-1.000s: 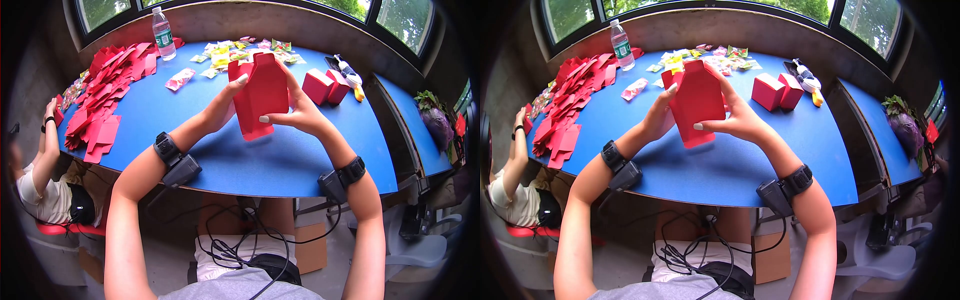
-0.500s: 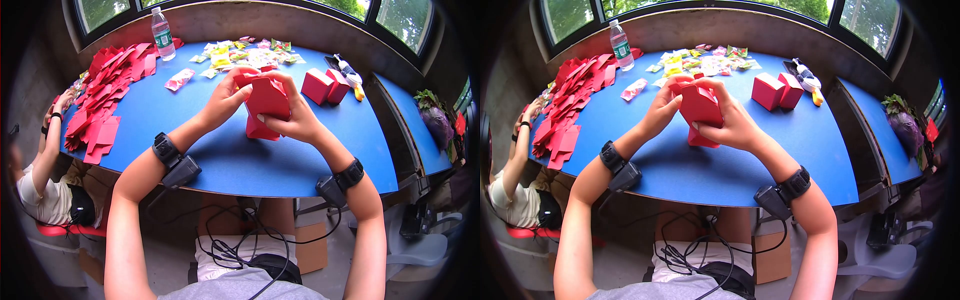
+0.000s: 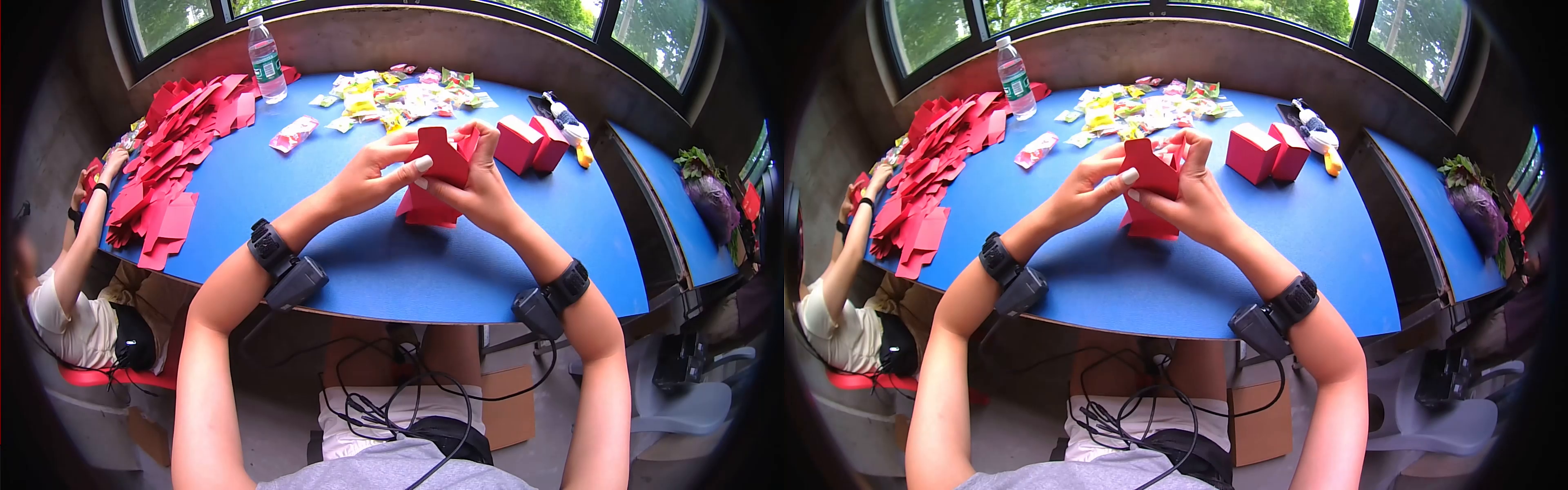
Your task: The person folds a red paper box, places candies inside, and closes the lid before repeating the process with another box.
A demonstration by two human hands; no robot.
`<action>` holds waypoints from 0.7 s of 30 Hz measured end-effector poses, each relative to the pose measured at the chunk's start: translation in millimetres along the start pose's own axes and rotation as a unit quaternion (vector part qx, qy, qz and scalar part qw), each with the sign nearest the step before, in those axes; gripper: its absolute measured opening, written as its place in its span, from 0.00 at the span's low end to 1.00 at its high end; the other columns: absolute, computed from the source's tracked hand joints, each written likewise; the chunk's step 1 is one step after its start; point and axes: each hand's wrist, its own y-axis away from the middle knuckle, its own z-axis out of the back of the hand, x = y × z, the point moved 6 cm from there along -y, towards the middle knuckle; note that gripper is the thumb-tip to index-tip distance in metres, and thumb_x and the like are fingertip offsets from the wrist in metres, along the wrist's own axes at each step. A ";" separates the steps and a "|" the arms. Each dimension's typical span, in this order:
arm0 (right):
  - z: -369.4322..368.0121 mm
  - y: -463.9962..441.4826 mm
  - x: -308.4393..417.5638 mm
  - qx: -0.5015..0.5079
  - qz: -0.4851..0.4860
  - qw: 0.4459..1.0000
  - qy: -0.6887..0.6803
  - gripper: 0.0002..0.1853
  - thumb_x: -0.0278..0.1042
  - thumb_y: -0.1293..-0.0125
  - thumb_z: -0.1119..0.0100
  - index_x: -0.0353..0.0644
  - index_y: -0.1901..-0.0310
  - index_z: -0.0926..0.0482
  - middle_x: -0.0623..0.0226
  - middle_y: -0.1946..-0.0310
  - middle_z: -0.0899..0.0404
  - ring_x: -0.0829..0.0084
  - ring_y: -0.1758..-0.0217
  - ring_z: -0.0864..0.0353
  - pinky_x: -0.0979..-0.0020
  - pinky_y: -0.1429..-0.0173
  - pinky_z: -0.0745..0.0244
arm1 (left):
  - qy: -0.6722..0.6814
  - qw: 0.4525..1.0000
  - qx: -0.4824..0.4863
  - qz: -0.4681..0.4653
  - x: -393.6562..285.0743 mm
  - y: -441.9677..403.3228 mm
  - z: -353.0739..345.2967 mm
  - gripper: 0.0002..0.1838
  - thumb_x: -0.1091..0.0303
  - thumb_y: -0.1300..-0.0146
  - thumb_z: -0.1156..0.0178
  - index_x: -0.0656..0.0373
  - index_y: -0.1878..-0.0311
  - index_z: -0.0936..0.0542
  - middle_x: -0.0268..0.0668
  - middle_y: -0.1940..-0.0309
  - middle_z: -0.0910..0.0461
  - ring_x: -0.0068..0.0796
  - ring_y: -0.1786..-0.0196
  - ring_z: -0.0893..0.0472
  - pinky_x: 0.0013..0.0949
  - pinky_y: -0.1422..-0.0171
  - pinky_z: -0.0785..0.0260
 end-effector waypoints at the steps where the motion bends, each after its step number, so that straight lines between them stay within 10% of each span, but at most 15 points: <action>1: 0.1 0.1 0.5 0.000 0.000 1.000 0.000 0.34 0.34 0.44 0.34 0.43 0.51 0.53 0.56 0.55 0.34 0.63 0.53 0.22 0.61 0.49 0.26 | 0.010 1.000 0.009 0.007 -0.6 0.3 -0.7 0.19 0.58 0.33 0.46 0.62 0.47 0.24 0.43 0.47 0.27 0.32 0.44 0.28 0.35 0.39 0.37; 10: 8.5 -4.6 10.4 0.035 0.045 0.995 0.084 0.32 0.30 0.44 0.37 0.46 0.40 0.41 0.48 0.53 0.31 0.50 0.52 0.25 0.60 0.52 0.27 | -0.056 0.997 -0.044 -0.043 -11.4 0.6 10.5 0.10 0.65 0.37 0.41 0.60 0.56 0.20 0.42 0.45 0.29 0.36 0.40 0.32 0.36 0.38 0.38; 21: -1.4 3.3 -4.4 0.061 -0.013 0.998 -0.005 0.44 0.36 0.42 0.41 0.48 0.29 0.57 0.42 0.34 0.49 0.48 0.33 0.42 0.57 0.33 0.42 | -0.011 0.998 -0.040 -0.053 -12.4 0.9 0.4 0.08 0.68 0.41 0.37 0.61 0.68 0.25 0.43 0.41 0.33 0.39 0.39 0.34 0.39 0.37 0.39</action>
